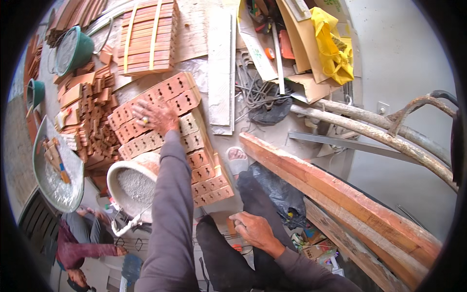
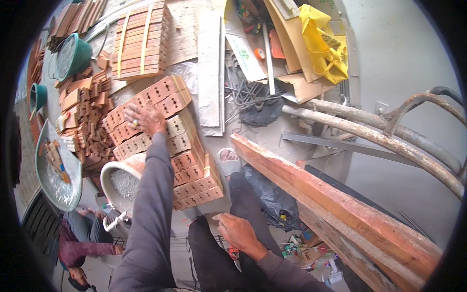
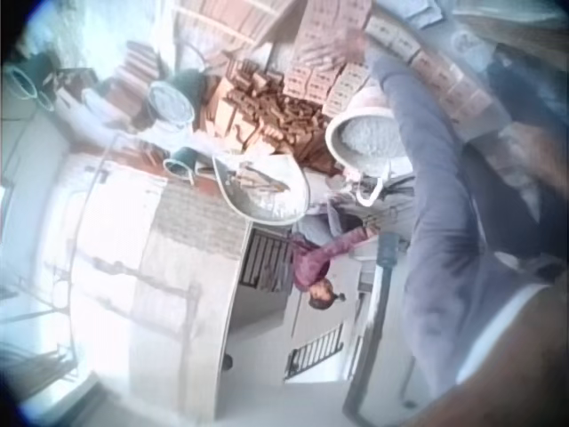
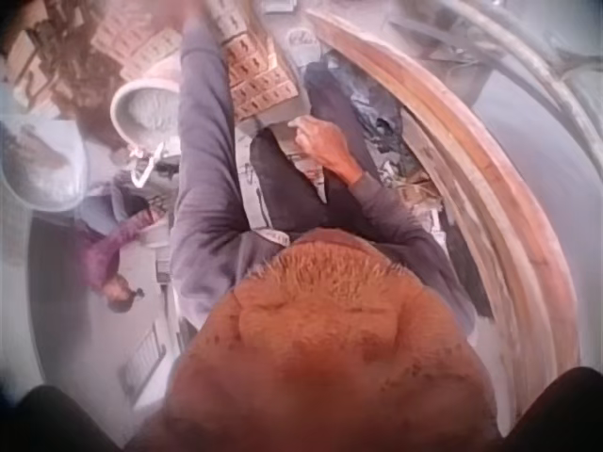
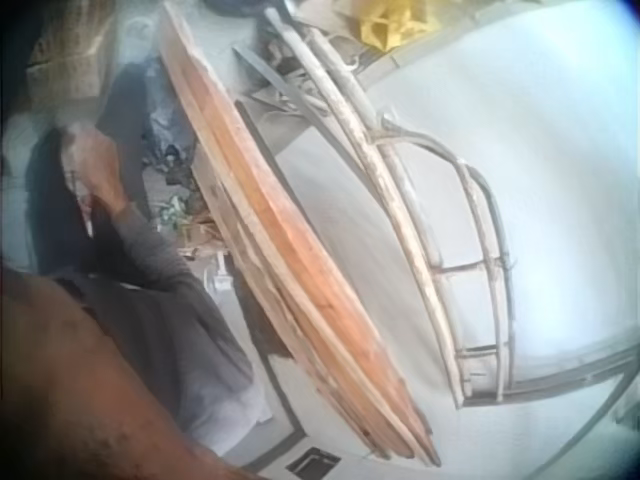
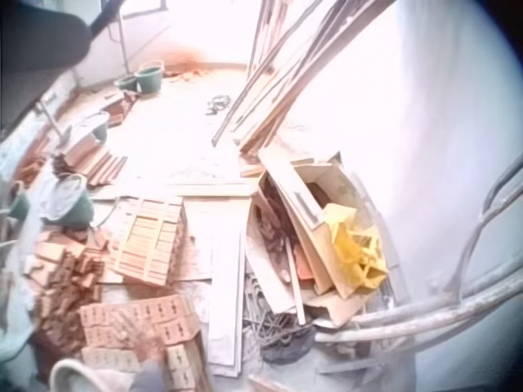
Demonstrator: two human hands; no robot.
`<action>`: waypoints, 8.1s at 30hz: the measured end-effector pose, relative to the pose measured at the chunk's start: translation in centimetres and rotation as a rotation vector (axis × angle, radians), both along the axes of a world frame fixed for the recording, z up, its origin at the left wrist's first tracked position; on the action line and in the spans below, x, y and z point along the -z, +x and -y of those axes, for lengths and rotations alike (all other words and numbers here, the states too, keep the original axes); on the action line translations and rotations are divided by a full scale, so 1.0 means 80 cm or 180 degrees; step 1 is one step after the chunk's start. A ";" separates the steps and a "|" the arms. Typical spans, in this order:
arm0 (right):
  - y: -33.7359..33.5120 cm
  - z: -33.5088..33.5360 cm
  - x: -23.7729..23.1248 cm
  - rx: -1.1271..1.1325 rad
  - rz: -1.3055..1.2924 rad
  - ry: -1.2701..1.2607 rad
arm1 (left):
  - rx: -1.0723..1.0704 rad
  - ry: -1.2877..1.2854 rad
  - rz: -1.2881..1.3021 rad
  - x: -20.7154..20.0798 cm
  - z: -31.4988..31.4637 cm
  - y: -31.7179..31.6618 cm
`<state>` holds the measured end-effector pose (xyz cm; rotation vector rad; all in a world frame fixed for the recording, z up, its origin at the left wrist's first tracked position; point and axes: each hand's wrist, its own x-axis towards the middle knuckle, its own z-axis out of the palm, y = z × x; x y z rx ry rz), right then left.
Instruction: The person sits on the floor and uses pliers to twist wire ties around a metal frame structure. They manipulate the wire with their hands and the tool to secure the frame components together.
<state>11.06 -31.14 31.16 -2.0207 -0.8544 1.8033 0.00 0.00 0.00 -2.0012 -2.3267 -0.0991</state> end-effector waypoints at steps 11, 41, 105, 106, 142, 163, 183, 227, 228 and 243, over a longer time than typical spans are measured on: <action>0.226 -0.298 0.186 0.1268 0.1259 0.1358 | 0.0023 0.0060 0.0201 -0.034 -0.025 0.011; 0.395 -0.492 0.346 -0.1261 0.2604 0.2700 | -0.0063 -0.0211 0.0196 -0.043 -0.034 0.019; 0.429 -0.425 0.198 0.0014 0.2889 0.3335 | 0.0073 -0.0092 0.0473 -0.047 -0.033 0.023; 0.422 -0.415 0.189 0.0449 0.2646 0.3285 | 0.0070 -0.0107 0.0517 -0.050 -0.034 0.025; -0.025 -0.092 -0.052 0.4656 -0.3417 -0.0252 | -0.0122 -0.1763 0.6292 -0.475 0.156 -0.031; -0.097 -0.190 -0.226 -0.1930 0.1442 0.2243 | -0.0721 -0.1660 0.6687 -0.610 0.257 -0.226; -0.271 -0.002 -0.254 -0.0062 -0.2722 -0.0857 | -0.0526 -0.0375 0.5106 -0.560 0.446 -0.338; -0.405 0.091 -0.244 -0.0800 -0.1762 -0.0906 | -0.5034 -0.0950 0.4959 -0.503 1.115 -0.544; -0.404 0.090 -0.247 -0.0814 -0.1624 -0.0958 | -0.5085 -0.0863 0.4973 -0.503 1.121 -0.541; -0.390 0.073 -0.227 0.0257 -0.2172 -0.1818 | -0.5293 -0.0531 0.5719 -0.516 1.124 -0.465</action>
